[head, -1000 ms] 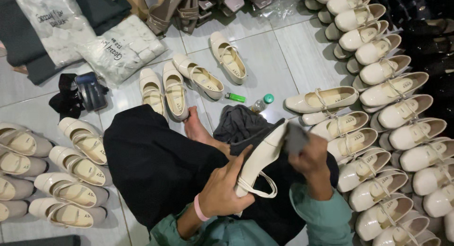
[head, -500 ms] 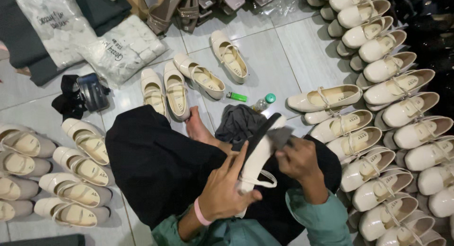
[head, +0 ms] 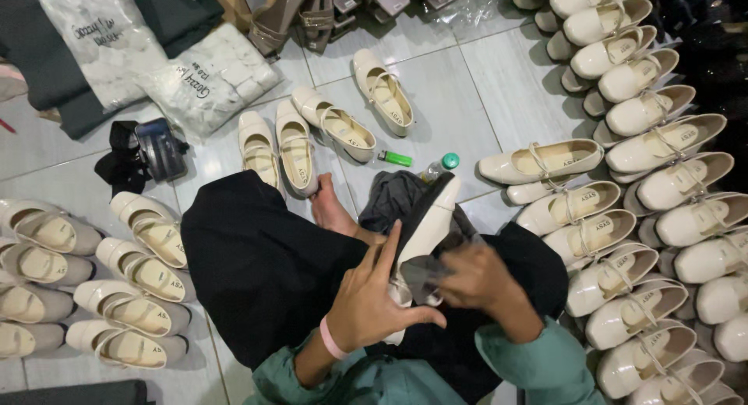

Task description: The person sits on the floor and wipes a white flat shoe with a dark cloth. They apply liquid from a bottle to the cloth and wipe the shoe's exterior and interior surfaces repeatedly.

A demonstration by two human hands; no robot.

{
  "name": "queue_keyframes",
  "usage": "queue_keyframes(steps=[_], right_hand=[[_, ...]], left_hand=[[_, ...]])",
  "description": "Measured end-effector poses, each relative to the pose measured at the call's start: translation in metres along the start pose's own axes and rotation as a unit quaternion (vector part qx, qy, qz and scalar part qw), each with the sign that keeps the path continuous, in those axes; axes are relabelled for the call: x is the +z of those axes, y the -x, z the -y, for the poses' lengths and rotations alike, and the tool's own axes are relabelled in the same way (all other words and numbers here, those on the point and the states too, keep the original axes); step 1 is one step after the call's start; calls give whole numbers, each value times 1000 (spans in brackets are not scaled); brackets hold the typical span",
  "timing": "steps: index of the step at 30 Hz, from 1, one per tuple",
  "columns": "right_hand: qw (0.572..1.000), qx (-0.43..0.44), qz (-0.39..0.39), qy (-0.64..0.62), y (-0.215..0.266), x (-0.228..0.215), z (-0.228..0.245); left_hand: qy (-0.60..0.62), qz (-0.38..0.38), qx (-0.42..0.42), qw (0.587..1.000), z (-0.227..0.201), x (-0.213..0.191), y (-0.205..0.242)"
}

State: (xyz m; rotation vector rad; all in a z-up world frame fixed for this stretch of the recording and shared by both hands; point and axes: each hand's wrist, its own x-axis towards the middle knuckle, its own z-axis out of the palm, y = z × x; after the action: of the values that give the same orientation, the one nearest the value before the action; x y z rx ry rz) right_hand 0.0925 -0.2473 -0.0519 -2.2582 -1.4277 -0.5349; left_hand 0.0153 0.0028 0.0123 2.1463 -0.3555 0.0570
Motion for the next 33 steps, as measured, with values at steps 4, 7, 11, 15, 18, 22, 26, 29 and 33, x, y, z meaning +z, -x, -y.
queue_keyframes(steps=[4, 7, 11, 15, 18, 22, 26, 29, 33], right_hand=[[983, 147, -80, 73, 2, -6, 5], [999, -9, 44, 13, -3, -9, 6], [998, -5, -55, 25, 11, -7, 5], [992, -15, -126, 3, 26, 1, -3], [989, -20, -147, -18, 27, 10, 5], [974, -21, -222, 41, 26, 9, 24], [970, 47, -234, 42, 8, -4, 36], [951, 169, -247, 78, -12, -8, 59], [957, 36, -260, 126, -42, -2, 87]], left_hand=[[-15, 24, -14, 999, 1, 5, 6], [-21, 15, 12, 1000, 15, 8, 2], [177, 25, 39, 983, 56, 32, 0], [201, -46, 110, 972, 80, 63, 8], [233, -76, 225, 943, 89, 67, -1], [233, -76, 288, 926, 91, 65, -12], [231, -72, 292, 926, 90, 49, -15], [224, -34, 314, 922, 90, 28, -14], [215, -53, 301, 928, 73, -1, 0]])
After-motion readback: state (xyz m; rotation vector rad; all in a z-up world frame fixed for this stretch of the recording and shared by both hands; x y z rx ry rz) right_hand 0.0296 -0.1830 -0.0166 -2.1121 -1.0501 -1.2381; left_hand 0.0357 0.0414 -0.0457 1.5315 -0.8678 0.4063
